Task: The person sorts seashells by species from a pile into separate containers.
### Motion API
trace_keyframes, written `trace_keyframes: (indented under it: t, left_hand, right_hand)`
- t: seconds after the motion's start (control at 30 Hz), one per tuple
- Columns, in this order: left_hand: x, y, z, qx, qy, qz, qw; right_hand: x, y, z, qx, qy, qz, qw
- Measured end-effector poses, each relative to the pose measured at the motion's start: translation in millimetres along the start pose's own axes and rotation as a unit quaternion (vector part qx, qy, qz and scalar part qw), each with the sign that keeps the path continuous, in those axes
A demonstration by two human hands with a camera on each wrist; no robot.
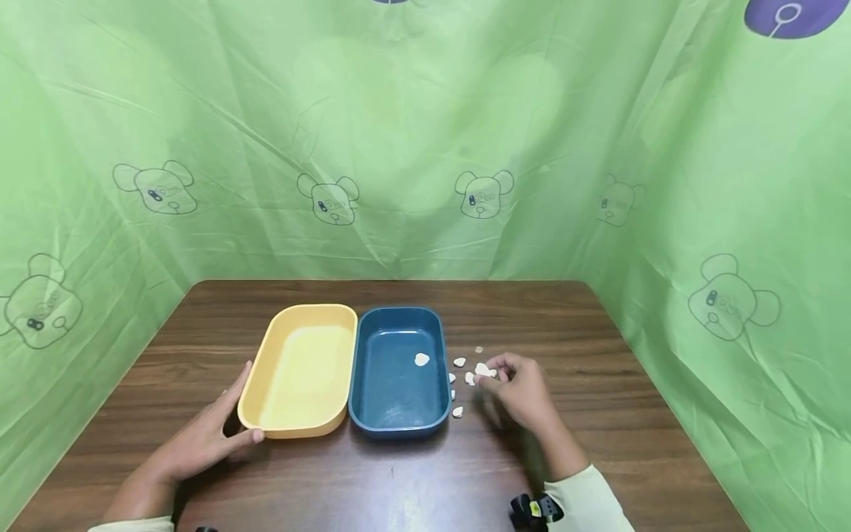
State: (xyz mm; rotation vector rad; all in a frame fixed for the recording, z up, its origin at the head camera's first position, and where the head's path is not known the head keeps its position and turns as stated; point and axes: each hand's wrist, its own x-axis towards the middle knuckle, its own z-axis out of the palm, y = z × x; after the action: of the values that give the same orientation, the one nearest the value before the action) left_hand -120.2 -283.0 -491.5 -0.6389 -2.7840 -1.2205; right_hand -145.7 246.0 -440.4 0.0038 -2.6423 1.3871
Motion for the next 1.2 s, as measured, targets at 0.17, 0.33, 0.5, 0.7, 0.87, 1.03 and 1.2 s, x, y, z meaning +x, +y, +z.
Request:
trace_keyframes:
  t: [0.17, 0.33, 0.5, 0.7, 0.87, 1.03, 1.2]
  left_hand:
    - [0.9, 0.7, -0.6, -0.004, -0.003, -0.004, 1.0000]
    - [-0.2, -1.3, 0.1, -0.012, -0.005, -0.009, 0.9999]
    - [-2.6, -2.2, -0.3, -0.005, -0.001, -0.009, 0.9999]
    - [-0.1, 0.6, -1.1, 0.002, 0.001, 0.000, 1.0000]
    - [-0.7, 0.9, -0.7, 0.003, 0.000, -0.004, 1.0000]
    - [-0.6, 0.5, 0.9, 0.000, -0.001, -0.002, 1.0000]
    - [0.3, 0.8, 0.4, 0.006, 0.002, 0.003, 1.0000]
  right_hand:
    - [6.0, -18, 8, 0.021, -0.014, -0.018, 0.9995]
    - [10.6, -31, 21, 0.038, -0.028, -0.022, 0.9986]
    - [15.6, -37, 35, 0.050, -0.055, -0.026, 0.9969]
    - [18.6, -41, 43, 0.050, -0.074, -0.042, 0.9951]
    - [22.7, -42, 50, 0.039, -0.086, -0.050, 0.9943]
    - [24.3, -43, 52, 0.041, -0.081, -0.048, 0.9947]
    - [26.6, -41, 55, 0.040, -0.081, -0.055, 0.9944]
